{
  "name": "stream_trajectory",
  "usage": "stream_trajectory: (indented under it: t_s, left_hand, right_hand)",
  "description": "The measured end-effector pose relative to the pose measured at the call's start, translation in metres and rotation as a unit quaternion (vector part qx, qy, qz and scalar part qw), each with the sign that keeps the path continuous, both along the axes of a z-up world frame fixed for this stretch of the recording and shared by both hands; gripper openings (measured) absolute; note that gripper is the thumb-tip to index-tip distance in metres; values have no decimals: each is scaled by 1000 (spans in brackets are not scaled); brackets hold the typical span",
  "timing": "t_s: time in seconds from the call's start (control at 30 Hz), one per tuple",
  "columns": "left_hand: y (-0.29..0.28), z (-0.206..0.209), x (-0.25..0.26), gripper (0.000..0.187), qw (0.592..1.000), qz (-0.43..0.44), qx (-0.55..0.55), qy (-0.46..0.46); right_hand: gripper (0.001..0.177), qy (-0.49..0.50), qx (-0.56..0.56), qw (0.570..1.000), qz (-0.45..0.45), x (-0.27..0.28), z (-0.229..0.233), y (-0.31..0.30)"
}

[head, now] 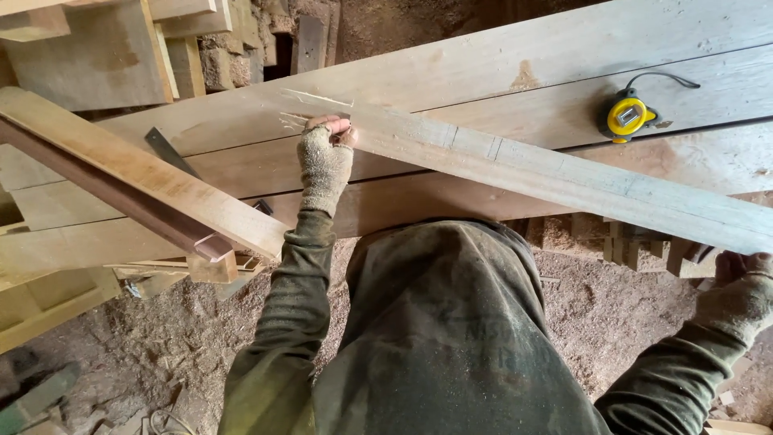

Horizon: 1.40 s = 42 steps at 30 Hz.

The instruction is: The person marks a long wooden plank with a pencil using a metal square and a tape measure. They repeatedly align the square, draw straight lines, and measure distances along the plank to create multiple reference marks.

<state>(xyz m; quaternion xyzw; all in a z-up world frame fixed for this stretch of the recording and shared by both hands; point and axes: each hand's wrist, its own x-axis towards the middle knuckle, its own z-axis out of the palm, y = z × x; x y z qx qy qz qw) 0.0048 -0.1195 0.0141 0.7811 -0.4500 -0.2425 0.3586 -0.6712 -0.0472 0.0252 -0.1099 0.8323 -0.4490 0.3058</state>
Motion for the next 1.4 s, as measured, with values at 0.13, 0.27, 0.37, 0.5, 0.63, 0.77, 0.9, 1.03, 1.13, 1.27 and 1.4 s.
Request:
stream_trajectory:
  t_s: [0.13, 0.27, 0.37, 0.5, 0.63, 0.77, 0.9, 1.03, 1.13, 1.27, 1.4]
  left_hand:
    - [1, -1, -1, 16, 1000, 7, -8, -1]
    - [0, 4, -2, 14, 1000, 4, -14, 12]
    - [0, 11, -3, 13, 1000, 1, -6, 3]
    - [1, 8, 0, 12, 1000, -1, -11, 3]
    - [2, 10, 3, 13, 1000, -16, -14, 6]
    - [0, 13, 5, 23, 997, -58, -11, -58]
    - [1, 30, 5, 23, 990, -112, 18, -80]
    - [3, 3, 26, 21, 991, -96, 22, -87]
    - [4, 5, 35, 24, 988, -85, 70, -110]
    - [-6, 37, 14, 24, 969, -35, 177, -168]
    - [-8, 32, 24, 24, 973, -43, 184, -130]
  right_hand:
    - [38, 7, 8, 1000, 8, 14, 13, -6]
    - [29, 114, -22, 972, 205, -41, -39, 17]
    - [39, -26, -34, 999, 2, -36, -39, 5]
    - [43, -21, -25, 998, -51, 8, 1, -6]
    - [37, -25, -9, 999, 24, 17, 5, -17]
    - [43, 45, -153, 986, 43, 46, 34, -20]
    - [20, 84, -99, 990, -49, 33, 28, -7]
    - [24, -38, -192, 980, -30, 46, 41, -9]
    - [19, -62, -164, 984, 25, 57, 61, -10]
    - [26, -9, -122, 990, 70, 62, 71, -10]
    - [26, -38, -145, 986, 74, 57, 67, -4]
